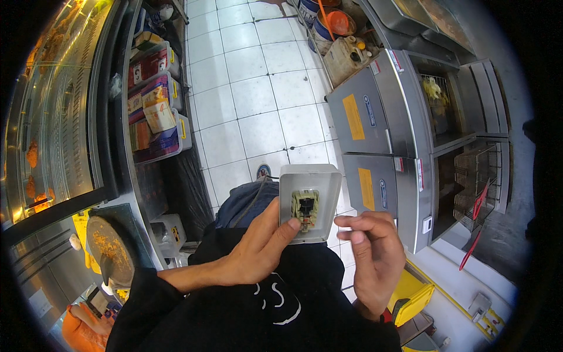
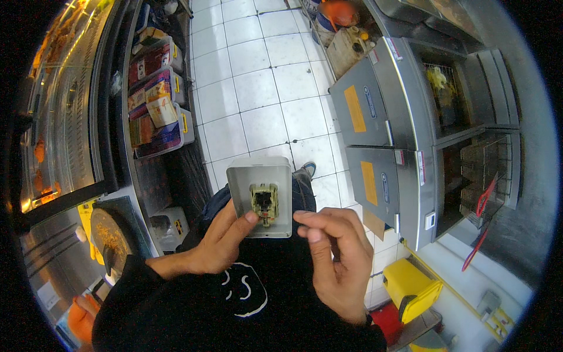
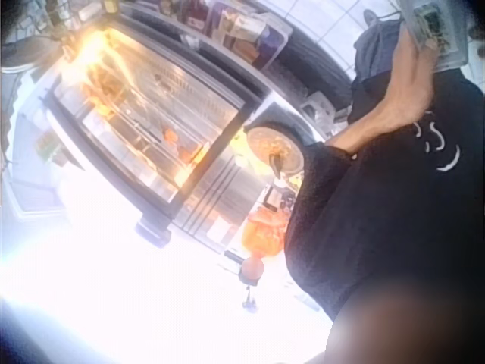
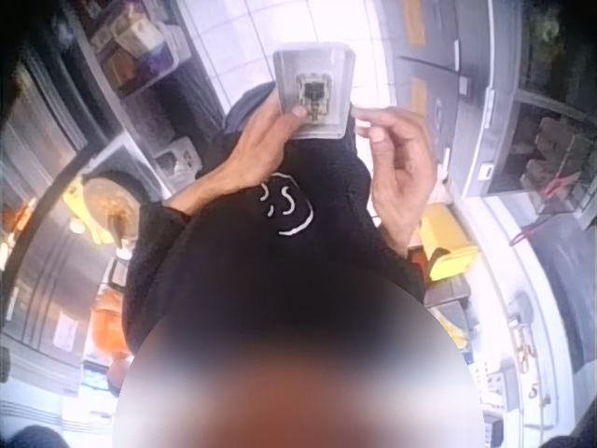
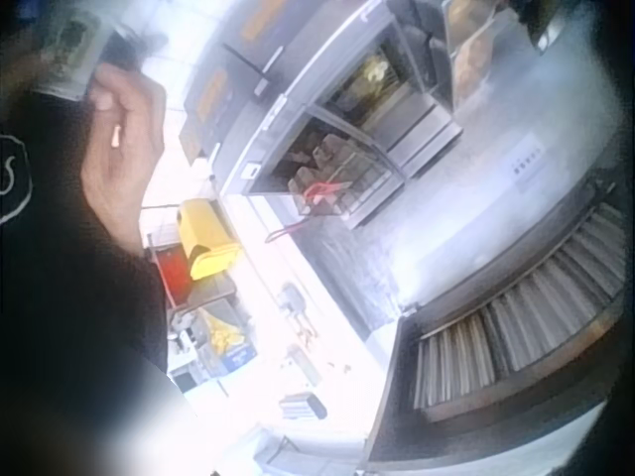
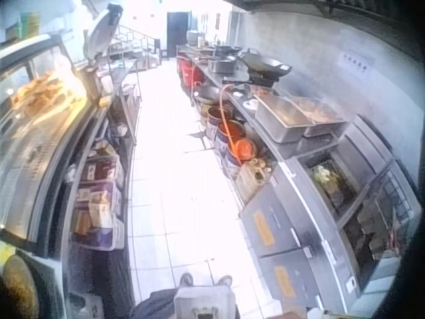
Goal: The person holds a small grey plastic housing containing a circuit board and uses a black pen-like tool to press and adjust internal components. The person repeatedly repositions the housing and applies pressure to different points inside the assembly.
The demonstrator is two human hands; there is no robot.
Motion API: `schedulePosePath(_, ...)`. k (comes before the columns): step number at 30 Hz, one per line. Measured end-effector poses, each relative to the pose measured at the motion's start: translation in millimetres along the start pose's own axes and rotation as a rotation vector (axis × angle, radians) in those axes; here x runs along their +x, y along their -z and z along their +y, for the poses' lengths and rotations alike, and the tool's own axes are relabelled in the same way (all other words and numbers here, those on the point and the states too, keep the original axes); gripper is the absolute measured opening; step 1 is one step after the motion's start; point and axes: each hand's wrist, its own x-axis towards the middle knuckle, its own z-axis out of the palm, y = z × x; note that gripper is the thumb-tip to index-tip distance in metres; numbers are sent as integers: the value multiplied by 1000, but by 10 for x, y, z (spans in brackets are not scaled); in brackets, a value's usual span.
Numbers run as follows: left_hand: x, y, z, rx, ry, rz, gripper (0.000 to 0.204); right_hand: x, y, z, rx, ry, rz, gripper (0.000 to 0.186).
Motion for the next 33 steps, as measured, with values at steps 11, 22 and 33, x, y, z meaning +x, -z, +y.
schedulePosePath(11,-18,-46,-10,91,-143,-1,34,-49,-91,-11,98,-79,60,17)
schedulePosePath(22,-46,-37,17,179,-89,-111,33,68,11,-98,-262,133,-32,15)
schedulePosePath(33,-67,7,67,221,-28,-203,43,18,-14,-113,-288,17,-49,9)
